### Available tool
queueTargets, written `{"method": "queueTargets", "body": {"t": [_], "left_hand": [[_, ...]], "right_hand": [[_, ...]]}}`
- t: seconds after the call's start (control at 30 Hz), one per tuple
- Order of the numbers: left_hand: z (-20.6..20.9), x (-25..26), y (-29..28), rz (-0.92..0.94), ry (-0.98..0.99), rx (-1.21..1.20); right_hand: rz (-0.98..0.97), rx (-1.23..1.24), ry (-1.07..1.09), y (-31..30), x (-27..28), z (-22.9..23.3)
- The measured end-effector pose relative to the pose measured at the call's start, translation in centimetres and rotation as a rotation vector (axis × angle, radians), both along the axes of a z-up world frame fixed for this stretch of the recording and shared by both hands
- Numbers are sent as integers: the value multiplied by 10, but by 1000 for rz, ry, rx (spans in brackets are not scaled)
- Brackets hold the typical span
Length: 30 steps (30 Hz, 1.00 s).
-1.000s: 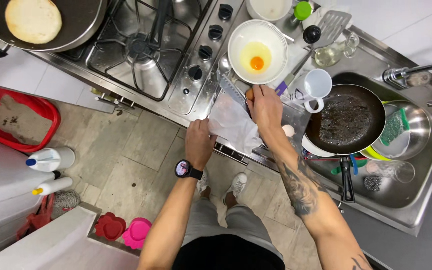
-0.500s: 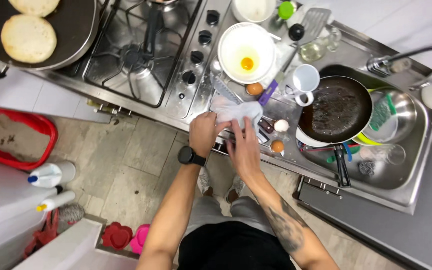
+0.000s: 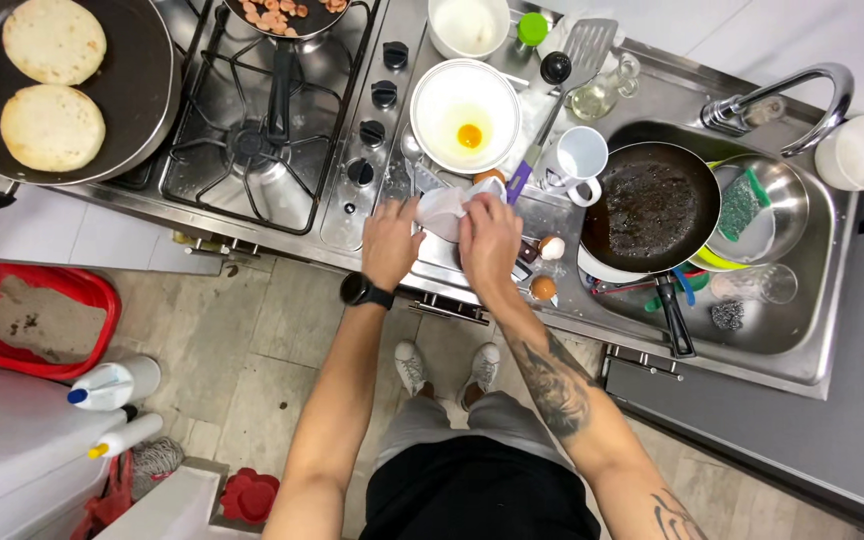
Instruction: The person cracks eggs into a bowl, adds a seasoning by hand, and then stirs pieces of meat in a pan using a spatula.
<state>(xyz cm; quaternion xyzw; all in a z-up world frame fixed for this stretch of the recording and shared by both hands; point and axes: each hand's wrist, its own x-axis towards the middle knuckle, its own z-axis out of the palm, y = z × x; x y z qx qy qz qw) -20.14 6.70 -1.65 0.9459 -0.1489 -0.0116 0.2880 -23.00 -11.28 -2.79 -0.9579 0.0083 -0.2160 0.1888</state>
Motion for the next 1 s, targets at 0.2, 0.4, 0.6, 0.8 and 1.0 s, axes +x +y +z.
{"method": "queueTargets", "body": {"t": [0.2, 0.4, 0.6, 0.8, 1.0], "left_hand": [[-47, 22, -7, 62, -55, -110], [-7, 27, -16, 75, -26, -346], [-48, 42, -21, 41, 11, -357], [-33, 16, -36, 89, 230, -12], [-19, 23, -38, 136, 198, -93]], "right_hand": [[-1, 312, -37, -8, 23, 18], [-19, 601, 125, -18, 46, 27], [-103, 835, 188, -29, 51, 31], [-90, 932, 203, -31, 54, 28], [-113, 772, 196, -42, 61, 23]]}}
